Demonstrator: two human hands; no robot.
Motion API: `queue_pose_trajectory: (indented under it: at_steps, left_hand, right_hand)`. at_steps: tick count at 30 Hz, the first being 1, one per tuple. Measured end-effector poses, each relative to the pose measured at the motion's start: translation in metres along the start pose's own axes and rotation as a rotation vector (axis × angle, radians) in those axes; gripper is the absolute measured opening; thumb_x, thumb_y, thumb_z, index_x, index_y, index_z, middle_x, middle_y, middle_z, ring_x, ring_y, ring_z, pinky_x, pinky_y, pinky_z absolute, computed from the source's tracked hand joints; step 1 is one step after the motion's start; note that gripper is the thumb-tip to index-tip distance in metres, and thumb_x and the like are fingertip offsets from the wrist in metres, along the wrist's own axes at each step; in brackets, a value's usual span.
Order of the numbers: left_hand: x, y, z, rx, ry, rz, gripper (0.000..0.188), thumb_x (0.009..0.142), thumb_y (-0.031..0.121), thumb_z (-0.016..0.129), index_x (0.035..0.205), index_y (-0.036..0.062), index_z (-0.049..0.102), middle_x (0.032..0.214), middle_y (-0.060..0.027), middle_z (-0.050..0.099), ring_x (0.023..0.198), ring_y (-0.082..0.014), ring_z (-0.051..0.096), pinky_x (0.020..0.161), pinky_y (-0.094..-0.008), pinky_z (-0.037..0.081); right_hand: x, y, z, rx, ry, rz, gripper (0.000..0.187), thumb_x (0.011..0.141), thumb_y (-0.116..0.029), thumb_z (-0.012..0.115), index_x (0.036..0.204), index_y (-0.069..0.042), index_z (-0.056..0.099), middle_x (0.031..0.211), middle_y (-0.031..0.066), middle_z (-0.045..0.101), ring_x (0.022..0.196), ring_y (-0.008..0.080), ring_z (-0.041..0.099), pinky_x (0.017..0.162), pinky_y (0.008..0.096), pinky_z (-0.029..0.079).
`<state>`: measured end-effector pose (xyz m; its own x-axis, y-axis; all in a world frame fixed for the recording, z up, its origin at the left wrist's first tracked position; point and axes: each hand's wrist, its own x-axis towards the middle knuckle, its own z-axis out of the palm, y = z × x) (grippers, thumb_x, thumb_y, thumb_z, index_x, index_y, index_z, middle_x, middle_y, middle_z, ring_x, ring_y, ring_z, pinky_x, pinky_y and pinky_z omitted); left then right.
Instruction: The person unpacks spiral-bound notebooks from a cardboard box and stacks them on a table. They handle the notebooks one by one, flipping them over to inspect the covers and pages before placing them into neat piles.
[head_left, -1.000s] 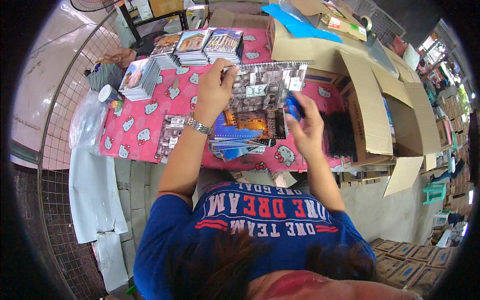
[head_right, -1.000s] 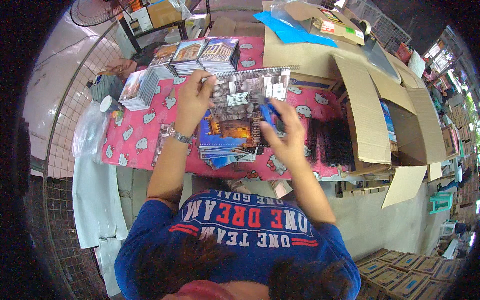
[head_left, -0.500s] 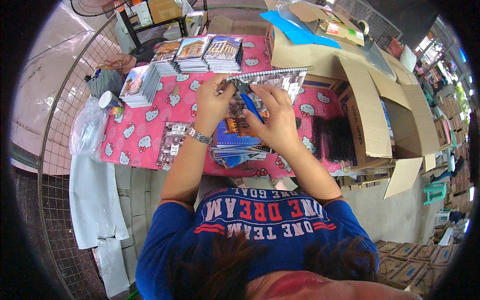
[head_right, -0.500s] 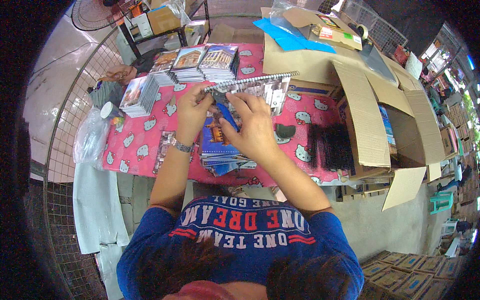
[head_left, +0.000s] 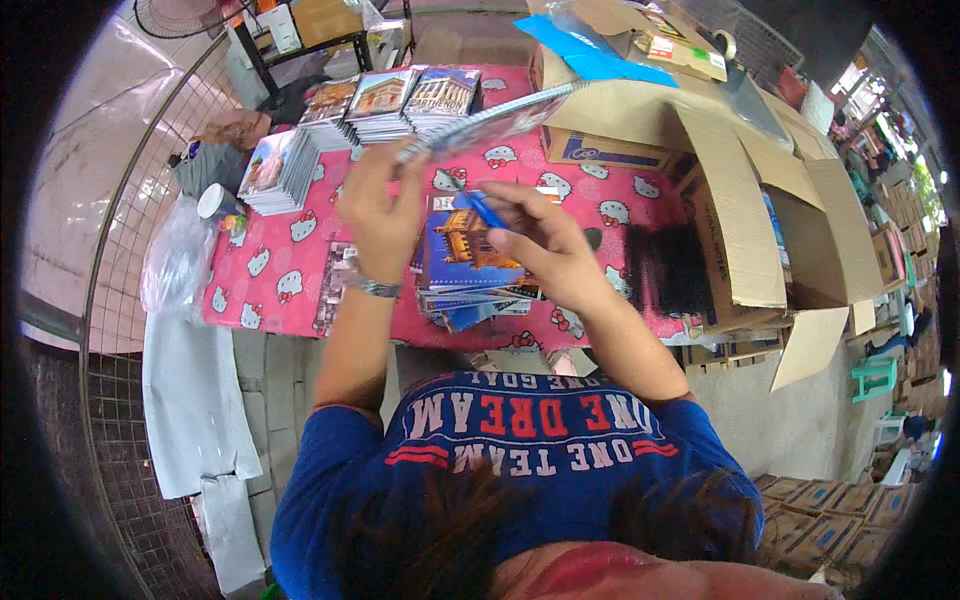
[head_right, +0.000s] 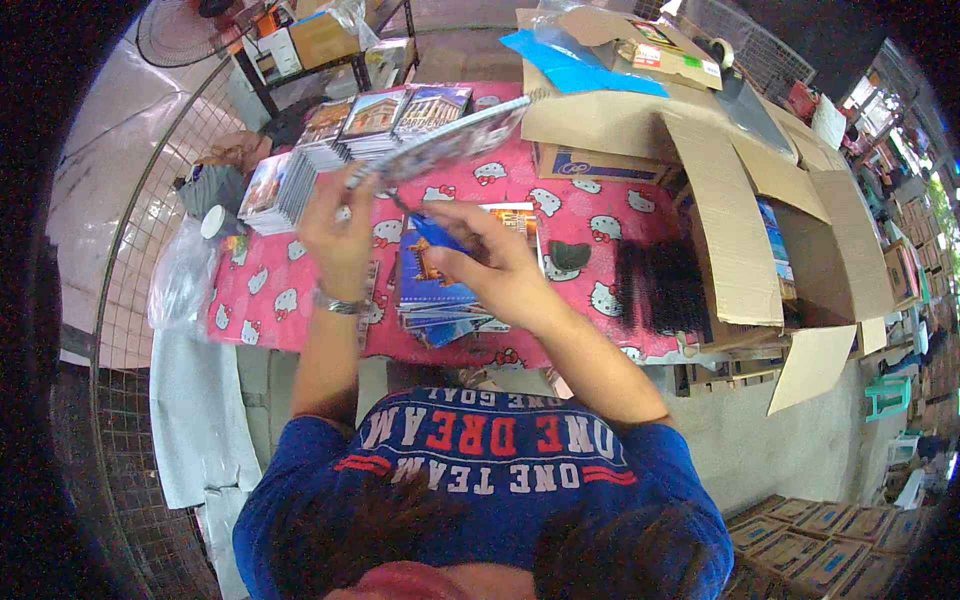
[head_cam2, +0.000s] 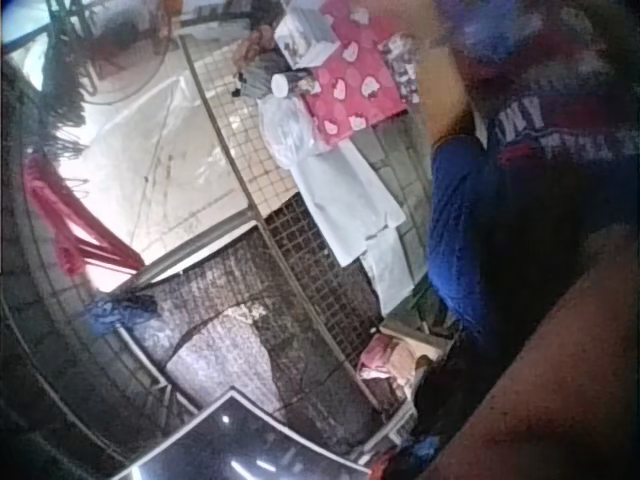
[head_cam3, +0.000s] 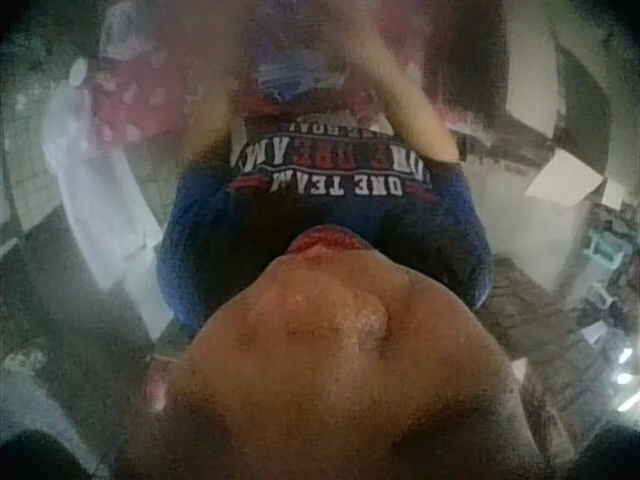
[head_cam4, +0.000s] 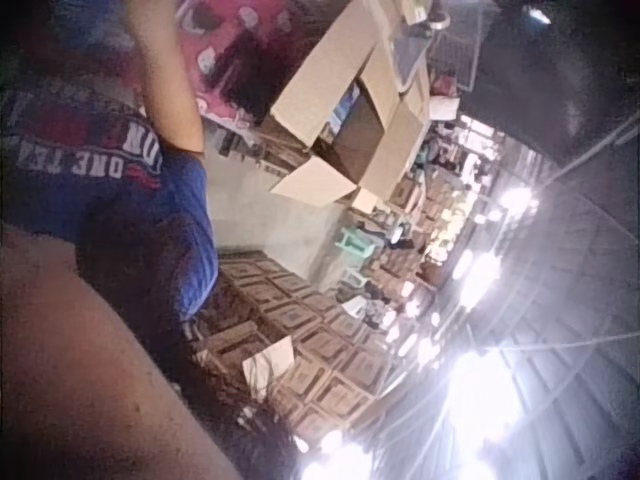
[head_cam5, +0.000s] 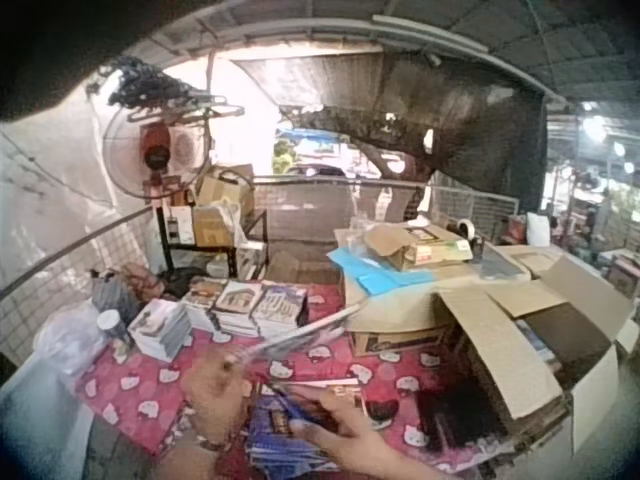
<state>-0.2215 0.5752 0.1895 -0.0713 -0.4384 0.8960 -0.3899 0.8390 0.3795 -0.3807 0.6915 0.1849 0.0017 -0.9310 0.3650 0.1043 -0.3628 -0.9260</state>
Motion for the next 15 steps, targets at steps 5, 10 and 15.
queue_pose_trajectory:
  at_steps: [5, 10, 15]
  left_hand:
    - [0.037, -0.016, -0.079, 0.257, -0.096, 0.005, 0.014, 0.075, 0.004, 0.059, 0.088, 0.0039, 0.064, 0.081, -0.0121, 0.062, 0.075, -0.0289, 0.059, 0.068, -0.0375, 0.047]
    - [-0.007, -0.102, -0.078, 0.394, -0.604, -0.053, 0.009, 0.074, 0.006, 0.055, 0.080, 0.0043, 0.061, 0.083, -0.0137, 0.061, 0.081, -0.0360, 0.056, 0.073, -0.0468, 0.044]
    - [-0.131, -0.197, -0.037, 0.408, -0.819, -0.332, 0.035, 0.081, 0.018, 0.057, 0.116, 0.0131, 0.055, 0.117, -0.0127, 0.057, 0.108, -0.0345, 0.053, 0.090, -0.0478, 0.044]
  right_hand:
    - [-0.038, 0.004, -0.073, -0.161, 0.391, 0.138, 0.048, 0.082, -0.003, 0.062, 0.129, -0.006, 0.051, 0.110, 0.0029, 0.057, 0.096, 0.0140, 0.055, 0.087, 0.0269, 0.044]
    - [-0.112, 0.125, -0.137, -0.953, 0.278, 0.363, 0.050, 0.073, -0.015, 0.071, 0.119, -0.004, 0.057, 0.108, 0.0176, 0.062, 0.101, 0.0309, 0.059, 0.089, 0.0375, 0.046]
    - [-0.152, 0.188, -0.126, -1.204, 0.068, 0.369, 0.055, 0.067, -0.024, 0.077, 0.115, -0.005, 0.057, 0.110, 0.0181, 0.059, 0.098, 0.0382, 0.057, 0.086, 0.0436, 0.046]
